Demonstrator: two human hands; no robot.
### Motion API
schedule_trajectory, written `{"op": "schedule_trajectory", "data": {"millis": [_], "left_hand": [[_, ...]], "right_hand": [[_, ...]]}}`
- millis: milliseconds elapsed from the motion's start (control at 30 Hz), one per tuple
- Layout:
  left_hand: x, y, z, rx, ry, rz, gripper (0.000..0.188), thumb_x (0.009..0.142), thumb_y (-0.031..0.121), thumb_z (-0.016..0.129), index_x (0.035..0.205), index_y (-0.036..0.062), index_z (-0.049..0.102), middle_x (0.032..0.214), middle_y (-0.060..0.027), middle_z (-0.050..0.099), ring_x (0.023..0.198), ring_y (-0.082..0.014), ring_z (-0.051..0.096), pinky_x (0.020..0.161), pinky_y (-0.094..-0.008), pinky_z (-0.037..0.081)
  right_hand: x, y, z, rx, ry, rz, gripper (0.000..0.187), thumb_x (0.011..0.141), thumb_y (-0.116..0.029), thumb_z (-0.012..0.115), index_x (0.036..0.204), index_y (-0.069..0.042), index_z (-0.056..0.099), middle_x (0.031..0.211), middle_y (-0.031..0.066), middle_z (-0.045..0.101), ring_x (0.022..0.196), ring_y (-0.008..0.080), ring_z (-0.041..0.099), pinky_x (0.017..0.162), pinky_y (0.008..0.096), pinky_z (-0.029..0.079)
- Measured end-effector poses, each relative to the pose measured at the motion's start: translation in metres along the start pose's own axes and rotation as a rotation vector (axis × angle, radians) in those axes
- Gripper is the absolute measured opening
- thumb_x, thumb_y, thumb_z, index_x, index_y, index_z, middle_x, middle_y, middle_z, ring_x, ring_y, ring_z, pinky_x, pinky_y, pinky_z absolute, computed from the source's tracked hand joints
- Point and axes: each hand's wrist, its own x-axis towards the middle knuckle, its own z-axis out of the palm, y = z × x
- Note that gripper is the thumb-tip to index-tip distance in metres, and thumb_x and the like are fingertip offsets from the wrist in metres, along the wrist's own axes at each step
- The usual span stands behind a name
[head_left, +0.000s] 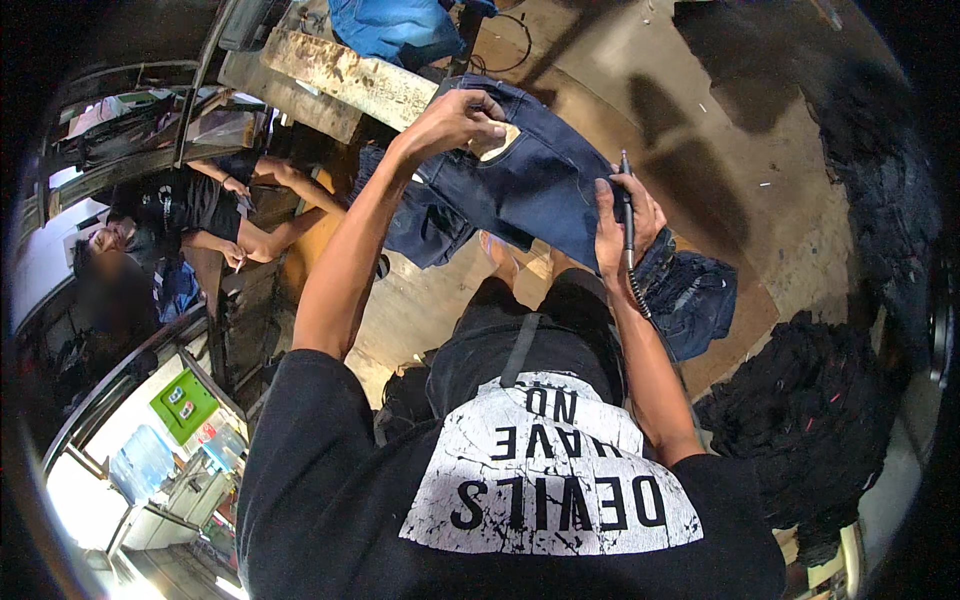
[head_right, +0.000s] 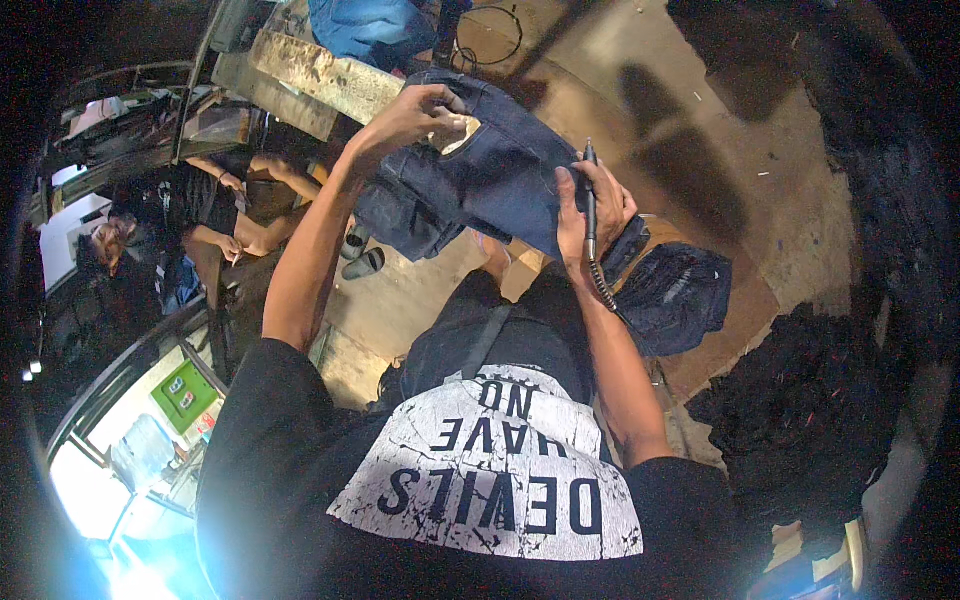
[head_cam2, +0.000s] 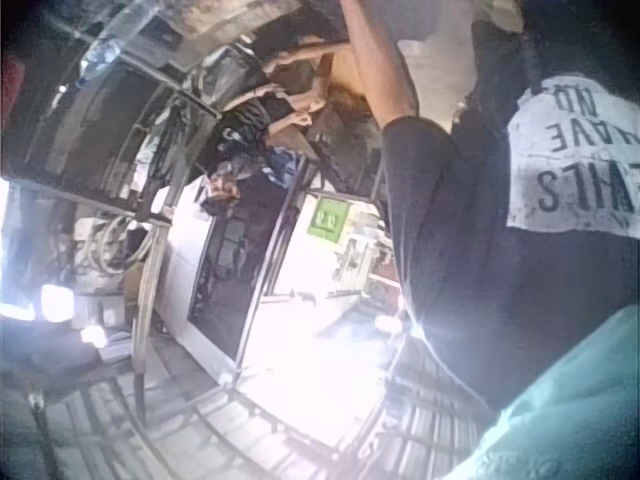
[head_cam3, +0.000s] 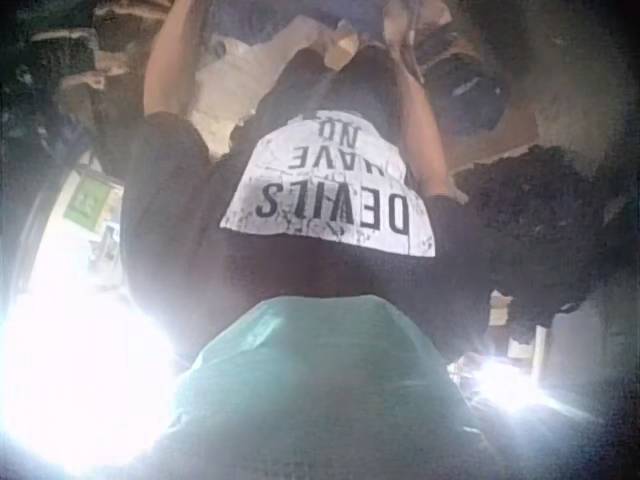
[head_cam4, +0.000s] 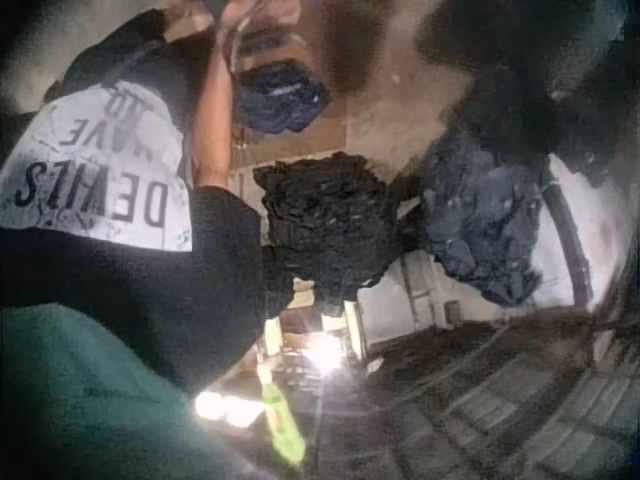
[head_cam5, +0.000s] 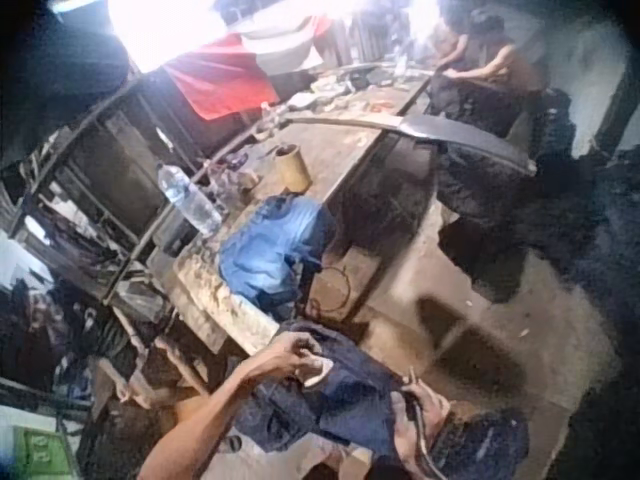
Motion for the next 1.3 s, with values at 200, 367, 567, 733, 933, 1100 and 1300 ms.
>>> {"op": "schedule_trajectory", "data": {"millis": [200, 367, 567, 733, 933, 1100, 1300], "left_hand": [[-0.030, -0.016, 0.011, 0.216, 0.049, 0.346, 0.029, 0.101, 0.005, 0.067, 0.130, 0.0039, 0.067, 0.116, -0.0096, 0.075, 0.109, -0.0192, 0.070, 0.097, -0.0357, 0.056], [-0.028, -0.028, 0.012, 0.258, 0.183, 0.542, 0.025, 0.098, -0.002, 0.066, 0.123, 0.0025, 0.069, 0.118, -0.0124, 0.076, 0.116, -0.0215, 0.071, 0.100, -0.0387, 0.056], [-0.024, -0.039, 0.008, 0.235, 0.120, 0.517, 0.020, 0.097, 0.004, 0.069, 0.116, 0.0065, 0.074, 0.110, -0.0097, 0.079, 0.095, -0.0284, 0.076, 0.084, -0.0412, 0.057], [-0.034, -0.032, -0.004, 0.048, -0.119, 0.402, 0.042, 0.092, 0.024, 0.082, 0.125, 0.0035, 0.069, 0.116, -0.0112, 0.067, 0.103, -0.0222, 0.063, 0.092, -0.0366, 0.051], [-0.029, -0.043, -0.004, -0.046, -0.105, 0.566, 0.043, 0.085, 0.008, 0.082, 0.125, 0.0026, 0.068, 0.116, -0.0098, 0.069, 0.104, -0.0220, 0.065, 0.093, -0.0359, 0.052], [-0.014, -0.064, -0.003, -0.044, -0.137, 0.598, 0.044, 0.087, 0.007, 0.082, 0.128, 0.0023, 0.067, 0.122, -0.0118, 0.069, 0.110, -0.0261, 0.066, 0.098, -0.0401, 0.053], [-0.011, -0.072, 0.000, -0.187, -0.193, 0.582, 0.044, 0.090, 0.011, 0.082, 0.130, 0.0013, 0.067, 0.125, -0.0135, 0.068, 0.117, -0.0281, 0.067, 0.103, -0.0425, 0.055]], "right_hand": [[-0.001, 0.010, 0.009, 0.001, -0.027, 0.057, 0.026, 0.099, -0.030, 0.077, 0.113, -0.008, 0.072, 0.122, 0.0130, 0.077, 0.117, 0.0317, 0.070, 0.108, 0.0444, 0.044], [-0.008, 0.016, 0.024, 0.125, -0.002, 0.172, 0.020, 0.106, -0.019, 0.070, 0.118, -0.003, 0.070, 0.128, 0.0180, 0.075, 0.116, 0.0235, 0.070, 0.103, 0.0379, 0.053], [0.006, -0.019, 0.038, 0.163, -0.089, -0.374, 0.019, 0.107, -0.015, 0.065, 0.118, -0.001, 0.071, 0.117, 0.0188, 0.078, 0.123, 0.0313, 0.069, 0.108, 0.0425, 0.050], [0.002, -0.039, 0.079, 0.564, -0.273, -0.241, 0.030, 0.094, -0.006, 0.075, 0.120, 0.008, 0.069, 0.110, 0.0251, 0.078, 0.102, 0.0315, 0.079, 0.091, 0.0388, 0.063], [0.001, -0.030, 0.093, 0.354, -0.222, -0.403, 0.029, 0.086, -0.006, 0.077, 0.108, 0.012, 0.073, 0.100, 0.0260, 0.079, 0.100, 0.0371, 0.080, 0.095, 0.0498, 0.063], [0.003, -0.033, 0.096, 0.247, -0.342, -0.515, 0.031, 0.090, -0.003, 0.066, 0.116, 0.013, 0.071, 0.116, 0.0346, 0.074, 0.118, 0.0421, 0.073, 0.110, 0.0541, 0.053], [0.001, -0.037, 0.100, 0.221, -0.328, -0.491, 0.032, 0.088, -0.003, 0.067, 0.116, 0.012, 0.071, 0.118, 0.0330, 0.075, 0.119, 0.0423, 0.073, 0.110, 0.0541, 0.052]]}}
